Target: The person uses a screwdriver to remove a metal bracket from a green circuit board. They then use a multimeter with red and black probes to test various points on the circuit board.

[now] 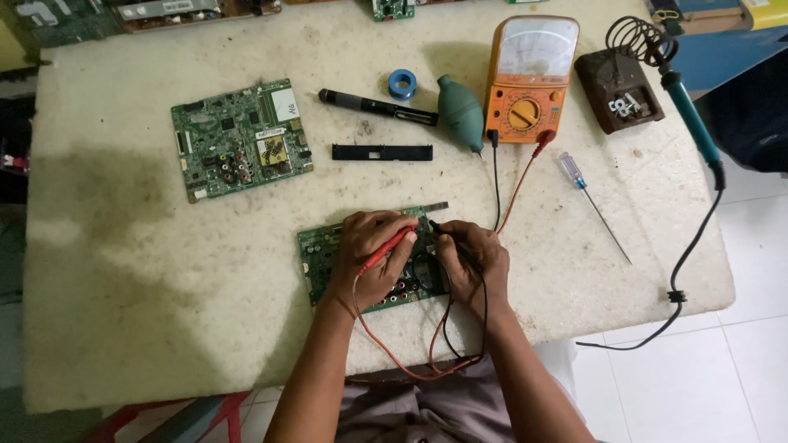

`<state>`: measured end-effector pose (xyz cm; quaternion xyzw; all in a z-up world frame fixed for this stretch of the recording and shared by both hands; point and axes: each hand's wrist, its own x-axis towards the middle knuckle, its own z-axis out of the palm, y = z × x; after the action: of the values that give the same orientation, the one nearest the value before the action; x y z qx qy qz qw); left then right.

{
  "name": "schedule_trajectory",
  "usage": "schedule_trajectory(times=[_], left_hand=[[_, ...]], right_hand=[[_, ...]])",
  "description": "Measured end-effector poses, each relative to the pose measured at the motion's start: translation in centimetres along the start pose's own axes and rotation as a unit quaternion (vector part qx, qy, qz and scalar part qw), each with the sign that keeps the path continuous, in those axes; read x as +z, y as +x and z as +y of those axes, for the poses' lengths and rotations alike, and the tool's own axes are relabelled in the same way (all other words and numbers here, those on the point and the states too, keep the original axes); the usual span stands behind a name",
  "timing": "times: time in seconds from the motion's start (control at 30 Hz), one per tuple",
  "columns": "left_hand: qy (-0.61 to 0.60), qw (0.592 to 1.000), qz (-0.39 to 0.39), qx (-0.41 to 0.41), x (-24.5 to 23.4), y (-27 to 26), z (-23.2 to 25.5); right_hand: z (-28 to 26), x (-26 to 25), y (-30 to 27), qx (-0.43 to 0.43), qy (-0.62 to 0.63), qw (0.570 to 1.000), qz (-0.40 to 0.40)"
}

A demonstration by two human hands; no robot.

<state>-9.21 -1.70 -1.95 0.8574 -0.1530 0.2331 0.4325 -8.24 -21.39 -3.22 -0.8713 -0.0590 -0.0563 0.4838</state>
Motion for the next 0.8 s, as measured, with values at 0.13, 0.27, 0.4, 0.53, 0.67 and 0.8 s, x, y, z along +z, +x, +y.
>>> schedule_trajectory(times=[0.13,0.27,0.4,0.53,0.67,0.8], left_hand=[[0.0,1.0,-0.001,-0.006,0.0,-0.1,0.0],[0.007,1.0,-0.008,-0.013,0.1,-0.3,-0.3],[0.038,0.999,-0.019,-0.008,-0.2,0.0,-0.1],[0.033,0.999,-0.014,0.01,-0.5,0.3,0.0],[0.022,1.0,-0.003,0.011,-0.3,0.2,-0.2],[0.016,1.0,-0.003,0.004,-0.1,-0.1,-0.5]], right_hand=[[0.2,0.2,0.1,-0.008,-0.004,1.0,0.001],[0.2,0.4,0.1,-0.002,0.002,1.0,0.002],[-0.7,0.2,0.2,0.018,0.018,1.0,0.009],[-0.2,0.3,0.3,0.023,0.014,1.0,0.002],[-0.3,0.4,0.4,0.02,0.017,1.0,-0.002],[0.3,0.4,0.2,0.009,0.015,1.0,-0.001]])
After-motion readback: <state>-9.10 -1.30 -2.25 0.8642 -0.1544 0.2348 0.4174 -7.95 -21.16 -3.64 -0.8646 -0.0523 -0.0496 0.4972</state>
